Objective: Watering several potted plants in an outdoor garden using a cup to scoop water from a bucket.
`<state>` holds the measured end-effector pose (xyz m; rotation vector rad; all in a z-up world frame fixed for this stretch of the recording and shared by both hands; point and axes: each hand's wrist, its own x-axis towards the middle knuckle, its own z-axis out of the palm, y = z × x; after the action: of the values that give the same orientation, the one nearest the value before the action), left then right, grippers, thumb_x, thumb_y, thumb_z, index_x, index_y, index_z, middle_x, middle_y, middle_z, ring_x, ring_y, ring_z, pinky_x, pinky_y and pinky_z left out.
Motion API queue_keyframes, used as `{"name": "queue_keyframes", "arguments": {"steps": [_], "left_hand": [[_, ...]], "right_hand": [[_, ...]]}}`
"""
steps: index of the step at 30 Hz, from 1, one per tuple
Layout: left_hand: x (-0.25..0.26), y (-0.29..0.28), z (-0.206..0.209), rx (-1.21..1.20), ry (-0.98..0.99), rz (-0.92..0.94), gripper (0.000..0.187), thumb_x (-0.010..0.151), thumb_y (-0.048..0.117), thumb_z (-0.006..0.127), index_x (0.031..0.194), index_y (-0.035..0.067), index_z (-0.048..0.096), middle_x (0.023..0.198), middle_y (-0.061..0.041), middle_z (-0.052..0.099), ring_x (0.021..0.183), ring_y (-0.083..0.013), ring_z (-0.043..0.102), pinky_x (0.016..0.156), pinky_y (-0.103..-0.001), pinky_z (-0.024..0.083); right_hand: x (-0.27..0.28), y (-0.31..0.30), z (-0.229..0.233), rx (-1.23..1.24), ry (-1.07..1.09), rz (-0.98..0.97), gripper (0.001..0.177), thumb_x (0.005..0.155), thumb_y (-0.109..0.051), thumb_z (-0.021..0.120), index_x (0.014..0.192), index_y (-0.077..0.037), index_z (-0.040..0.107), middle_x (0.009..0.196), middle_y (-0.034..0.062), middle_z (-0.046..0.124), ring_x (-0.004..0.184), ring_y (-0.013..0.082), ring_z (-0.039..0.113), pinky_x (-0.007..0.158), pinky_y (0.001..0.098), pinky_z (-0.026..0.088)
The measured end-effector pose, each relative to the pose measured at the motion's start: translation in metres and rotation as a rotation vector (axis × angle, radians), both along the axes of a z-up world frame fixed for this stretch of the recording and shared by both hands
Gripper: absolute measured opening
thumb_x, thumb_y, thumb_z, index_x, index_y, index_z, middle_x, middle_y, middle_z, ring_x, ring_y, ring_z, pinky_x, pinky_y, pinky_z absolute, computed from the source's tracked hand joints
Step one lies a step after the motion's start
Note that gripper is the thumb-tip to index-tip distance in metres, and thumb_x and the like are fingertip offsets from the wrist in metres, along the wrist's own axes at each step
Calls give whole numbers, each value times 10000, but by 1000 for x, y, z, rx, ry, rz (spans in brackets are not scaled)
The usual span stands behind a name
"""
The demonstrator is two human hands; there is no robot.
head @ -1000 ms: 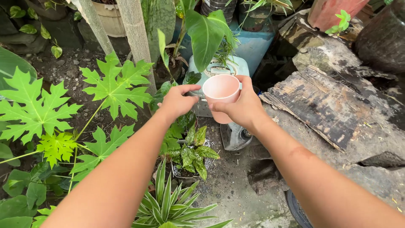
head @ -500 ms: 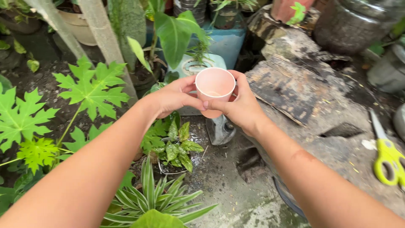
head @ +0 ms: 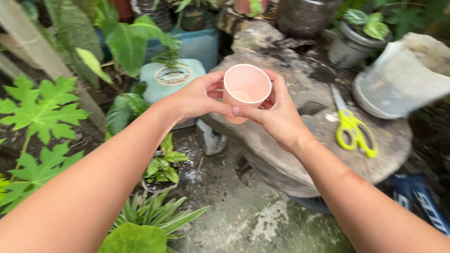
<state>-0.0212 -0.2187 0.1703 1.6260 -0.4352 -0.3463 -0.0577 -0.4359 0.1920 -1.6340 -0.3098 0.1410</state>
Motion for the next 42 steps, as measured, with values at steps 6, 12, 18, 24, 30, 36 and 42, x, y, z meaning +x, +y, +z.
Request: {"name": "queue_keyframes", "arguments": {"steps": [6, 12, 18, 24, 30, 36, 42], "left_hand": [[-20, -83, 16, 53, 11, -66, 983, 630, 219, 919, 1494, 109, 464, 1436, -59, 606, 1352, -215, 580, 1131, -404, 461], [-45, -169, 10, -18, -68, -194, 955, 668, 244, 908, 1500, 98, 463, 1460, -56, 599, 1350, -218, 586, 1138, -401, 472], [-100, -270, 15, 74, -18, -282, 998, 606, 273, 916, 1488, 122, 473, 1413, -45, 634, 1293, -204, 619, 1083, -393, 503], [-152, -376, -9, 50, 7, -440, 1032, 582, 319, 932, 1481, 110, 470, 1427, -43, 620, 1308, -220, 617, 1090, -407, 504], [-215, -471, -24, 127, 55, -558, 1047, 553, 325, 933, 1475, 126, 478, 1412, -41, 625, 1294, -223, 619, 1069, -404, 501], [-281, -556, -61, 118, 79, -727, 994, 585, 327, 923, 1455, 114, 491, 1400, -53, 630, 1295, -220, 627, 1051, -407, 529], [-363, -629, -106, 173, 119, -884, 1015, 572, 326, 922, 1475, 140, 497, 1369, -60, 659, 1247, -244, 631, 1034, -424, 532]], "right_hand": [[-42, -79, 16, -20, -30, -91, 937, 705, -136, 891, 1478, -146, 362, 1408, 45, 560, 1324, 186, 568, 1086, 371, 508], [-95, -160, 23, -9, -79, -166, 917, 715, -124, 899, 1477, -106, 390, 1419, 57, 573, 1342, 185, 562, 1123, 372, 484], [-163, -251, 11, 15, -51, -261, 927, 708, -125, 892, 1485, -108, 387, 1416, 55, 576, 1332, 185, 562, 1119, 383, 488], [-245, -339, 1, -24, -3, -398, 950, 728, -139, 882, 1522, -116, 362, 1458, 56, 560, 1380, 180, 537, 1154, 366, 445], [-325, -414, -21, -52, 52, -566, 1008, 684, -158, 901, 1528, -100, 354, 1465, 63, 559, 1401, 187, 522, 1174, 367, 407], [-411, -483, -65, -97, 34, -702, 1026, 670, -185, 918, 1526, -77, 363, 1476, 65, 536, 1414, 192, 499, 1183, 377, 399], [-509, -536, -116, -110, 116, -813, 982, 691, -191, 906, 1518, -68, 390, 1467, 78, 549, 1388, 199, 519, 1160, 377, 420]]}}
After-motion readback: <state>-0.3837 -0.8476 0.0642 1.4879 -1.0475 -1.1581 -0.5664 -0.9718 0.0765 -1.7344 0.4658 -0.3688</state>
